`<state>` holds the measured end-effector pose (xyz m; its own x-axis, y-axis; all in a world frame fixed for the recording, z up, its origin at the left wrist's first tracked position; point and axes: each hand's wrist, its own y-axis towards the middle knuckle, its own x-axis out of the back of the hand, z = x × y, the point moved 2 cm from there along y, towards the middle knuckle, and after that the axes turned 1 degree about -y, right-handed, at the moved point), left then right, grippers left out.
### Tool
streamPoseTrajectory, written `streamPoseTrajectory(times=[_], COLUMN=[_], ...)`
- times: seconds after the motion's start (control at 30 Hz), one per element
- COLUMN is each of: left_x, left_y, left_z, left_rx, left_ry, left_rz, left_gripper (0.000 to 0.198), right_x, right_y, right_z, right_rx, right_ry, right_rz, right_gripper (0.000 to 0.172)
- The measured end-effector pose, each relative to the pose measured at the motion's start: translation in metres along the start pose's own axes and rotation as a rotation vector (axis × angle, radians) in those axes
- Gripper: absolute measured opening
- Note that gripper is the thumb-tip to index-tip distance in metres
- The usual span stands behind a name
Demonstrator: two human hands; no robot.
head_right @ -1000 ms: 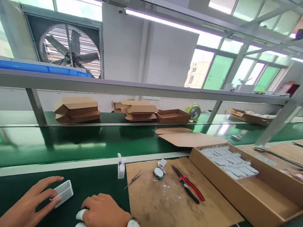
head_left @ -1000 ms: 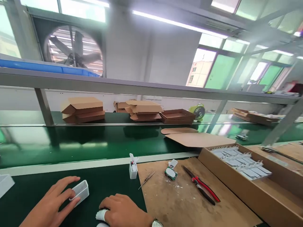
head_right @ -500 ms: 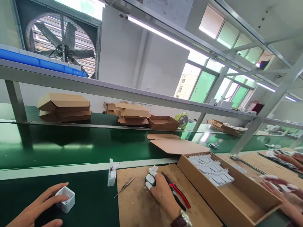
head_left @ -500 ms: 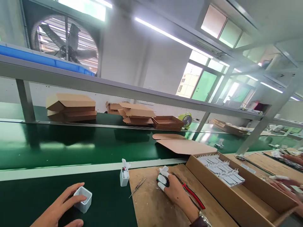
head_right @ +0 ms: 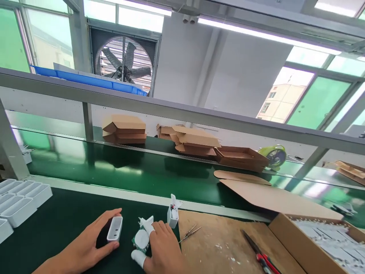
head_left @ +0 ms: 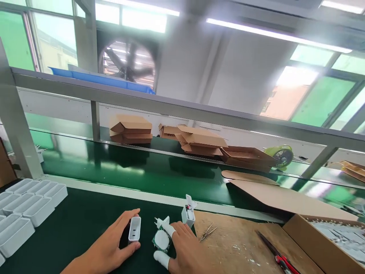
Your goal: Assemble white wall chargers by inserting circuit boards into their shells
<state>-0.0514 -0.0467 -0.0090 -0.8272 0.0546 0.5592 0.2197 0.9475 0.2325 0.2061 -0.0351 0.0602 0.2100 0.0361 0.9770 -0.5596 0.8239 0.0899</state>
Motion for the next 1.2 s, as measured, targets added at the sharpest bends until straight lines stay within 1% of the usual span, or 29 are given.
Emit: streamPoseTrajectory(times=[0.03,0.07,0.13,0.23,0.27,0.3,0.37,0.43,0.5,0.57,0.6,0.7,0.8,0.87,0.93,1.0,1.07,1.13,1.17,1.2], left_x=[0.002,0.004,0.006,0.006,0.006,0.006,0.005,0.004,0.003,0.002,0.002,0.002,0.001,-0.001,-0.003,-0.004,-0.005,-0.005,-0.004,-0.004], left_y=[0.0,0.0,0.0,0.0,0.0,-0.001,-0.002,-0.003,-0.004,-0.003,-0.003,-0.002,-0.002,-0.002,-0.003,-0.004,-0.004,-0.004,-0.004,-0.003], left_z=[0.001,0.001,0.001,0.002,0.002,0.003,0.003,0.004,0.004,0.003,0.003,0.005,0.01,0.013,0.015,0.015,0.014,0.013,0.012,0.011], left_rx=[0.003,0.005,0.004,0.008,0.014,0.022,0.028,0.024,0.012,-0.001,0.0,0.025,0.023,0.003,-0.013,-0.013,0.013,0.043,0.057,0.07], left_ry=[-0.005,-0.012,-0.034,-0.043,-0.036,-0.027,-0.008,0.007,0.03,0.061,0.078,0.119,0.139,0.14,0.131,0.115,0.098,0.078,0.067,0.057], left_rz=[0.011,0.021,0.032,0.036,0.036,0.036,0.042,0.051,0.062,0.087,0.105,0.147,0.127,0.107,0.09,0.087,0.081,0.083,0.089,0.099], left_gripper=[0.072,0.074,0.078,0.087,0.09,0.092,0.093,0.092,0.092,0.093,0.093,0.09,0.088,0.088,0.088,0.086,0.086,0.085,0.085,0.086], right_x=[-0.002,-0.001,0.002,0.004,0.004,0.003,-0.001,-0.006,-0.012,-0.019,-0.021,-0.025,-0.03,-0.036,-0.041,-0.043,-0.041,-0.037,-0.036,-0.035], right_y=[0.009,0.016,0.024,0.028,0.027,0.027,0.025,0.022,0.018,0.015,0.014,0.012,0.013,0.015,0.017,0.017,0.015,0.01,0.007,0.005], right_z=[0.004,0.006,0.007,0.004,0.002,0.0,-0.005,-0.011,-0.017,-0.022,-0.023,-0.02,-0.014,-0.012,-0.014,-0.018,-0.021,-0.021,-0.019,-0.017], right_rx=[0.009,0.037,0.124,0.214,0.214,0.196,0.126,0.061,0.058,0.123,0.169,0.287,0.336,0.316,0.254,0.172,0.068,-0.022,-0.048,-0.057], right_ry=[-0.007,0.007,0.063,0.084,0.077,0.069,0.059,0.041,0.031,0.03,0.035,0.078,0.164,0.169,0.119,0.078,0.081,0.094,0.087,0.066], right_rz=[-0.003,-0.014,0.007,0.131,0.155,0.158,0.124,0.106,0.119,0.112,0.079,-0.099,-0.231,-0.288,-0.335,-0.335,-0.269,-0.156,-0.096,-0.044], right_gripper=[0.027,0.029,0.043,0.068,0.071,0.071,0.067,0.069,0.073,0.068,0.063,0.045,0.028,0.022,0.021,0.022,0.033,0.053,0.059,0.059])
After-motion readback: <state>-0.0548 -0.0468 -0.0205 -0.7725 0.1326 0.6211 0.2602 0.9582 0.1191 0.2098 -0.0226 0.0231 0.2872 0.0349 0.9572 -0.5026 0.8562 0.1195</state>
